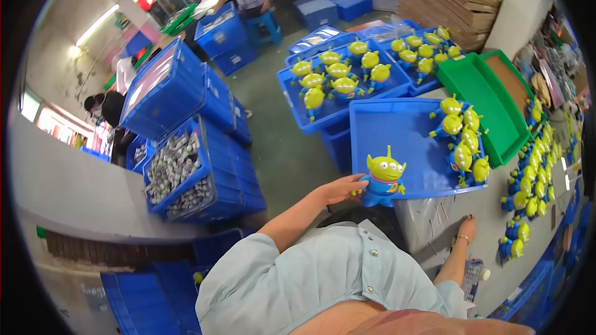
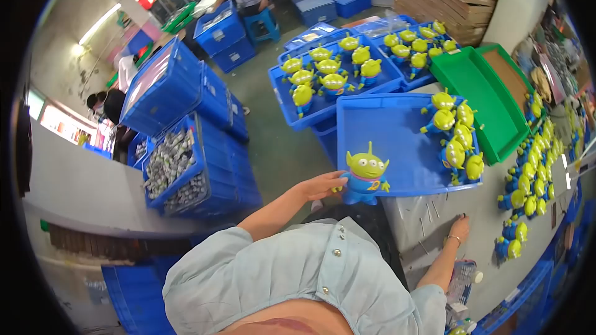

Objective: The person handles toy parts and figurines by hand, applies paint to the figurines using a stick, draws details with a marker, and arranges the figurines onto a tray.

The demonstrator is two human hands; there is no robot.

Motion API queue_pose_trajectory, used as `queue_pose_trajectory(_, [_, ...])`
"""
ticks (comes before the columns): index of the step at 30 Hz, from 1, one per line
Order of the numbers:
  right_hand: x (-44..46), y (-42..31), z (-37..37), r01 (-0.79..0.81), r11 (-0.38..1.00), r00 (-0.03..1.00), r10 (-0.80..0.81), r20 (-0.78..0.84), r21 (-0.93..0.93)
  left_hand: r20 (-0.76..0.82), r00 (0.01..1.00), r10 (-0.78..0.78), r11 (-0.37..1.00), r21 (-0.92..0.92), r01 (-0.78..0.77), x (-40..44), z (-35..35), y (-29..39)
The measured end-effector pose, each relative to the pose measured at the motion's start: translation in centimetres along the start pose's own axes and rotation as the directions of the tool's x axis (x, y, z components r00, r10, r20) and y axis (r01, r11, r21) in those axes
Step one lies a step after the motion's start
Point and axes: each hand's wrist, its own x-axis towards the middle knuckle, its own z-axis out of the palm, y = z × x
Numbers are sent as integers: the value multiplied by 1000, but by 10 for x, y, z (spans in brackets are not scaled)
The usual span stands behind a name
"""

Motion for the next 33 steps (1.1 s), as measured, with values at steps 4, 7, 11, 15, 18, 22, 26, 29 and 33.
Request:
queue_pose_trajectory(4, [4,14,6,8,1000,999,-7,31,-23,8,1000,30,999,-17,-30,-2,-2,-5])
queue_pose_trajectory(7, [-2,8,-10,13,999,999,-12,31,-30,6,999,32,999,-19,-31,-1,-1,-4])
queue_pose_trajectory(11, [-9,1,-28,-48,997,993,54,107,-66,1,1000,29,999,-36,-29,-3,1,-3])
queue_pose_trajectory(15, [3,9,-24,-52,969,961,-17,276,241,-34,999,37,998,-48,-39,-8,6,1])
queue_pose_trajectory(18, [37,65,37,111,983,957,-145,253,143,-18,997,72,992,-99,-74,-4,8,0])
queue_pose_trajectory(22, [7,54,-3,54,980,994,-71,81,190,-27,997,70,990,-119,-72,4,11,-7])
queue_pose_trajectory(26, [-31,-14,-112,-165,923,972,93,214,348,-2,998,63,989,-131,-63,6,20,-6])
queue_pose_trajectory(29, [-16,12,-98,-45,755,996,-17,89,654,12,999,50,990,-133,-48,8,24,-10])
queue_pose_trajectory(33, [-34,-18,-140,-272,-133,962,-65,265,953,81,994,75,989,-130,-64,14,20,-20])
